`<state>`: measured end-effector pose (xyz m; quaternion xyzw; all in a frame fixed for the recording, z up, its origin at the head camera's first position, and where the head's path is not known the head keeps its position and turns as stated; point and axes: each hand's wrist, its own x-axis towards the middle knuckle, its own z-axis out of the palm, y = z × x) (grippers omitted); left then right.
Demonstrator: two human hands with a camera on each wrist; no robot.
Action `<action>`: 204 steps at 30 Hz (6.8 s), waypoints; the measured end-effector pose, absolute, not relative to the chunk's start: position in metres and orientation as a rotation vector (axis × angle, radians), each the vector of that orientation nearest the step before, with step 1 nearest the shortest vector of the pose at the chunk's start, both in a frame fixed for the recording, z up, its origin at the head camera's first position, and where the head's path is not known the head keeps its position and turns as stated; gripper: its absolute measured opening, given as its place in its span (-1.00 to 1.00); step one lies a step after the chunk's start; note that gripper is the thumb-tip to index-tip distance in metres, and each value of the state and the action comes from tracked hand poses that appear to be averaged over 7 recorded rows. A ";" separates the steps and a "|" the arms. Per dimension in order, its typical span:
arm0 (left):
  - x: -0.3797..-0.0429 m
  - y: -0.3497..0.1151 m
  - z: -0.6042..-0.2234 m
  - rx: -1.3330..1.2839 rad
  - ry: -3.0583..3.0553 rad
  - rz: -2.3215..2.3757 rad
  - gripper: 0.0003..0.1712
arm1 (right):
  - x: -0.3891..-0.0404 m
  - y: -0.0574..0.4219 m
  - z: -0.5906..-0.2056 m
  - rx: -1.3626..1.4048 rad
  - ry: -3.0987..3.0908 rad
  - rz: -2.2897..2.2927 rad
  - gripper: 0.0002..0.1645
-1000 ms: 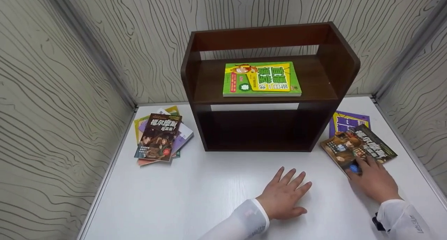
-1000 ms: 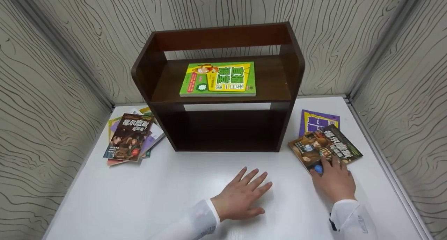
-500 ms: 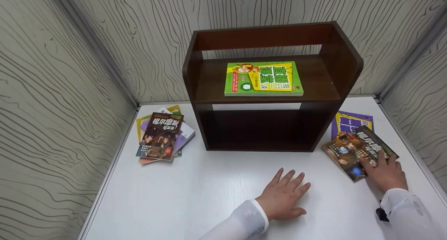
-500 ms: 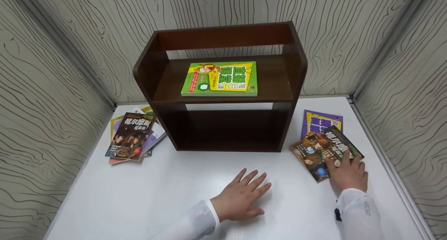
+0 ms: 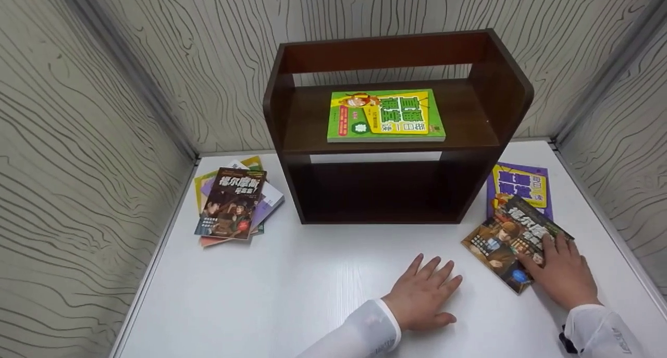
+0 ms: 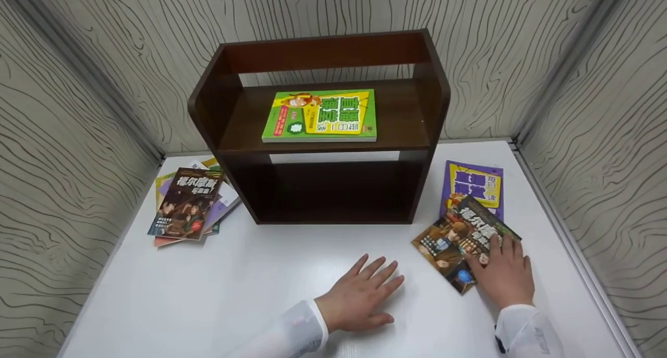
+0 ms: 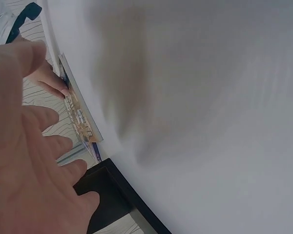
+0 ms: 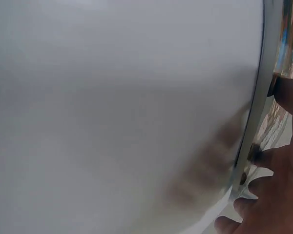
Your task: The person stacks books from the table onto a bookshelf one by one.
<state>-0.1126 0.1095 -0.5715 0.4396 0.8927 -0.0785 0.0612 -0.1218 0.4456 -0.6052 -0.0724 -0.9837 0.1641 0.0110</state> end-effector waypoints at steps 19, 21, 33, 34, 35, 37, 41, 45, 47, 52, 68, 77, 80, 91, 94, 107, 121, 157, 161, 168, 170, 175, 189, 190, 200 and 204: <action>-0.091 0.127 -0.586 1.368 2.576 -0.225 -0.07 | -0.099 0.393 -0.601 -0.157 -2.951 0.424 -0.44; -0.088 0.131 -0.588 1.393 2.553 -0.232 -0.08 | -0.098 0.393 -0.603 -0.172 -2.961 0.437 -0.42; -0.092 0.115 -0.590 1.394 2.599 -0.239 -0.12 | -0.100 0.372 -0.581 -0.080 -3.131 0.331 -0.42; -0.093 0.111 -0.589 1.394 2.612 -0.226 -0.13 | -0.099 0.369 -0.579 -0.066 -3.149 0.315 -0.42; -0.095 0.106 -0.589 1.393 2.624 -0.213 -0.13 | -0.098 0.366 -0.578 -0.050 -3.168 0.296 -0.42; -0.098 0.096 -0.589 1.386 2.647 -0.186 -0.16 | -0.097 0.359 -0.577 -0.011 -3.190 0.259 -0.43; -0.103 0.074 -0.591 1.372 2.687 -0.141 -0.22 | -0.093 0.346 -0.576 0.079 -3.205 0.222 -0.43; -0.106 0.058 -0.593 1.368 2.730 -0.097 -0.29 | -0.089 0.333 -0.576 0.131 -3.212 0.219 -0.43; -0.106 0.051 -0.592 1.359 2.750 -0.074 -0.31 | -0.088 0.327 -0.575 0.145 -3.225 0.232 -0.42; -0.108 0.037 -0.590 1.298 2.799 -0.014 -0.41 | -0.087 0.313 -0.575 0.245 -3.214 0.270 -0.44; -0.110 -0.003 -0.591 1.114 2.942 0.093 -0.47 | -0.090 0.283 -0.572 0.414 -3.245 0.335 -0.45; -0.118 -0.024 -0.586 1.058 3.012 0.113 -0.53 | -0.096 0.257 -0.571 0.391 -3.261 0.435 -0.43; -0.120 -0.031 -0.585 1.052 3.027 0.114 -0.55 | -0.097 0.249 -0.571 0.427 -3.253 0.424 -0.43; -0.123 -0.055 -0.582 0.985 3.044 0.182 -0.60 | -0.100 0.229 -0.573 0.476 -3.231 0.497 -0.45; -0.122 -0.056 -0.580 0.925 3.002 0.242 -0.57 | -0.100 0.227 -0.575 0.443 -3.225 0.541 -0.45; -0.124 -0.065 -0.567 0.415 2.610 0.943 -0.50 | -0.103 0.235 -0.573 0.008 -3.106 1.424 -0.43; -0.124 -0.078 -0.562 -0.059 2.141 1.607 -0.50 | -0.095 0.249 -0.565 -0.399 -2.743 2.166 -0.38; -0.132 -0.078 -0.571 -0.290 1.615 2.015 -0.30 | -0.098 0.258 -0.563 -0.496 -2.046 2.883 -0.33; -0.133 -0.074 -0.576 -0.225 1.611 2.051 -0.37 | -0.099 0.254 -0.565 -0.554 -2.012 2.871 -0.34; -0.135 -0.069 -0.583 -0.187 1.651 2.112 -0.40 | -0.105 0.249 -0.567 -0.617 -2.023 2.820 -0.35; -0.134 -0.067 -0.582 -0.202 1.659 2.112 -0.37 | -0.106 0.248 -0.568 -0.619 -2.030 2.816 -0.37; -0.133 -0.066 -0.581 -0.217 1.633 2.106 -0.36 | -0.108 0.244 -0.569 -0.631 -1.971 2.852 -0.36; -0.134 -0.061 -0.584 -0.229 1.573 2.104 -0.47 | -0.116 0.237 -0.581 -0.478 -2.072 2.804 -0.35; -0.134 -0.061 -0.585 -0.228 1.567 2.107 -0.47 | -0.116 0.236 -0.582 -0.496 -2.067 2.789 -0.36; -0.134 -0.062 -0.588 -0.225 1.563 2.122 -0.47 | -0.116 0.234 -0.585 -0.570 -2.057 2.723 -0.36; -0.135 -0.061 -0.588 -0.255 1.570 2.128 -0.48 | -0.116 0.234 -0.585 -0.598 -2.023 2.710 -0.36</action>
